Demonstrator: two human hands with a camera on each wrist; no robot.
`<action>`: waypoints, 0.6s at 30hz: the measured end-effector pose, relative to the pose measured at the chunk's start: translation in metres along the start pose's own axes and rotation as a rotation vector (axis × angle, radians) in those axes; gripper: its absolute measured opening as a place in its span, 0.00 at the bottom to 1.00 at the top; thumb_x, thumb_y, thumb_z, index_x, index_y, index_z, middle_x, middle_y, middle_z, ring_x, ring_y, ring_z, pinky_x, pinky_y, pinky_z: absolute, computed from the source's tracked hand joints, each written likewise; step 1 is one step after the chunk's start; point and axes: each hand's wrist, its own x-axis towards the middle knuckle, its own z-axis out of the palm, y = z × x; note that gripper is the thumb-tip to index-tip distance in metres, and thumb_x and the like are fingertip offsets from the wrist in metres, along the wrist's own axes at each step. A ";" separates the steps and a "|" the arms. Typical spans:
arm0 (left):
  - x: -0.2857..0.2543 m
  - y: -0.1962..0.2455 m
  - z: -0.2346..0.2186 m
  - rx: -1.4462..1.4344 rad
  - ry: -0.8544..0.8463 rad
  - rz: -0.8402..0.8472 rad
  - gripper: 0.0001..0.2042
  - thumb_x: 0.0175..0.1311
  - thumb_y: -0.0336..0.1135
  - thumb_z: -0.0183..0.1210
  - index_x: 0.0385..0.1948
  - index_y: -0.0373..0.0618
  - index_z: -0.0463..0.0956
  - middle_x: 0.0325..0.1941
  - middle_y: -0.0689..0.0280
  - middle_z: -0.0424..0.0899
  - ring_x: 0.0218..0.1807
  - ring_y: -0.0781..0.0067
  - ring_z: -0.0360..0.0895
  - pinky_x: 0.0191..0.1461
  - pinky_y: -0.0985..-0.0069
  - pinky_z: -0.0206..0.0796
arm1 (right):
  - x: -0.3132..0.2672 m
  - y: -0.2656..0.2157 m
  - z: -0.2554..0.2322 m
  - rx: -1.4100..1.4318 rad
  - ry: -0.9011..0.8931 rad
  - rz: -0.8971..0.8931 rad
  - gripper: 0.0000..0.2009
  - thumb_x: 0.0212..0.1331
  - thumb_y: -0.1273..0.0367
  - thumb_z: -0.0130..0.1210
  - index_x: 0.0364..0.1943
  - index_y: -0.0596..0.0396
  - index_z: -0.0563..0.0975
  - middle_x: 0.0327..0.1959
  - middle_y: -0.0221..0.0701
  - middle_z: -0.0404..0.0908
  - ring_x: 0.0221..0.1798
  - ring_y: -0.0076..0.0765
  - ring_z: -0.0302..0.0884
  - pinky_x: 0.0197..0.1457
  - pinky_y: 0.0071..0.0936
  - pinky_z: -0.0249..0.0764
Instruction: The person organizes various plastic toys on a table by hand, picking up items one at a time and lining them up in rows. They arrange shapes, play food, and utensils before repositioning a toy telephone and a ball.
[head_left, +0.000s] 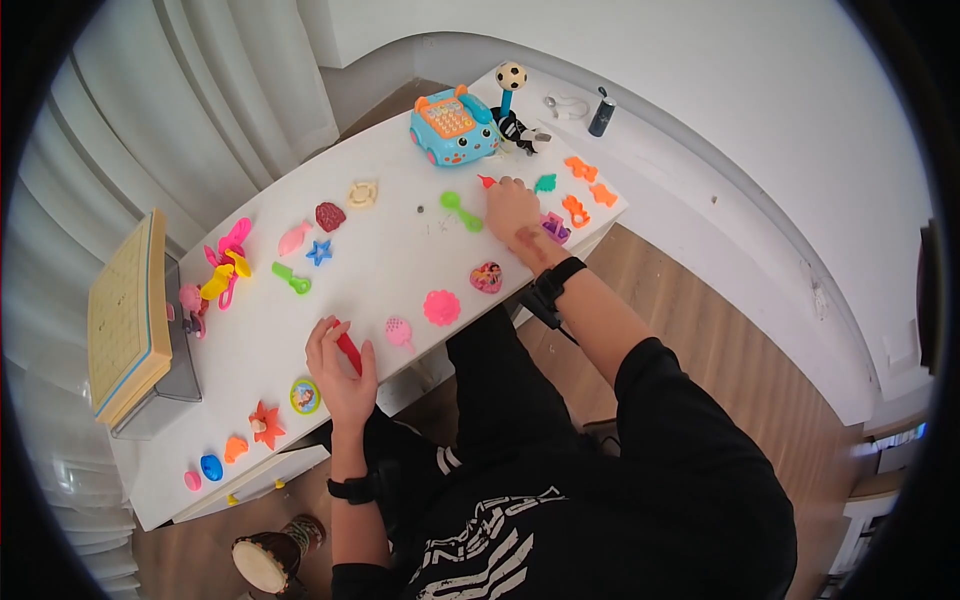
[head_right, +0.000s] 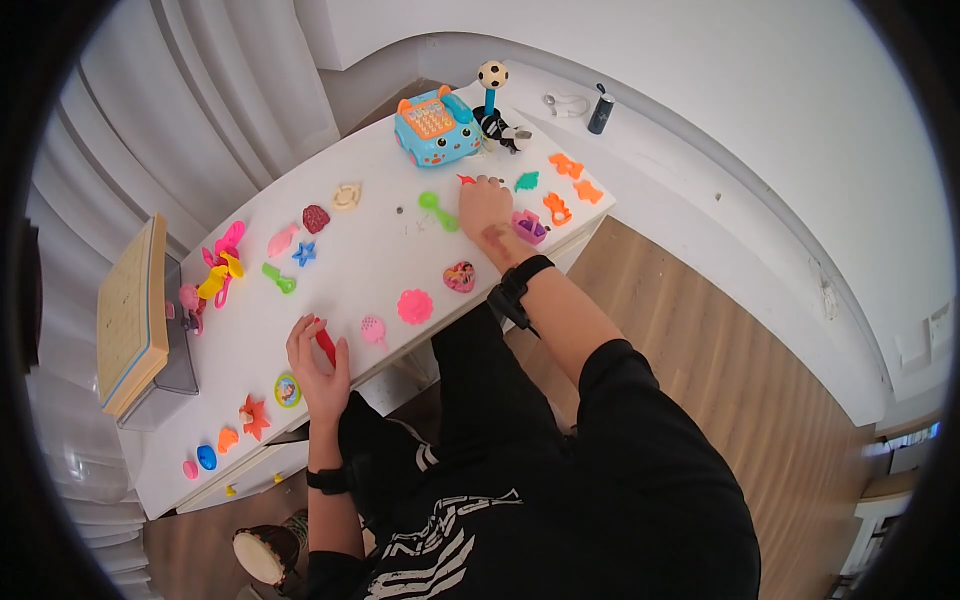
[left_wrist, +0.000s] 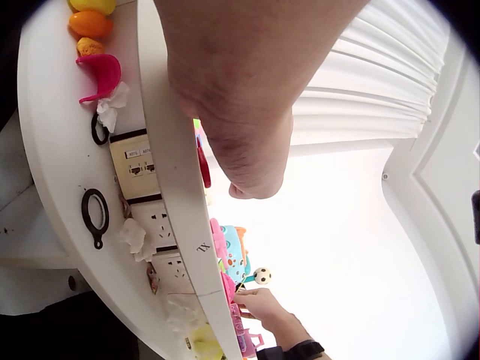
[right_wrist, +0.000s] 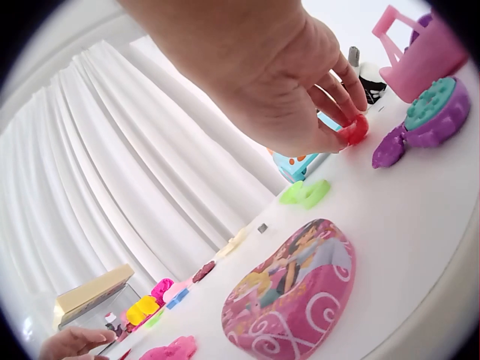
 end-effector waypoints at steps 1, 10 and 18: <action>0.000 0.000 0.000 -0.001 0.001 0.001 0.19 0.59 0.28 0.67 0.52 0.43 0.77 0.64 0.52 0.76 0.69 0.46 0.70 0.71 0.54 0.60 | 0.001 0.002 0.001 0.001 0.009 0.000 0.09 0.60 0.69 0.57 0.36 0.55 0.87 0.46 0.39 0.85 0.54 0.45 0.83 0.52 0.41 0.81; 0.000 0.000 0.000 0.006 -0.006 -0.009 0.19 0.59 0.28 0.67 0.53 0.43 0.77 0.64 0.52 0.75 0.69 0.46 0.70 0.71 0.54 0.60 | 0.002 0.007 0.000 0.020 0.030 0.022 0.09 0.58 0.69 0.57 0.36 0.55 0.87 0.48 0.41 0.84 0.57 0.46 0.80 0.57 0.42 0.78; 0.001 0.001 0.000 0.003 -0.011 -0.008 0.19 0.59 0.28 0.67 0.53 0.42 0.77 0.64 0.52 0.75 0.69 0.46 0.69 0.72 0.54 0.60 | -0.024 -0.007 -0.009 0.064 0.138 -0.088 0.10 0.58 0.69 0.56 0.38 0.57 0.86 0.48 0.40 0.84 0.56 0.46 0.81 0.56 0.42 0.79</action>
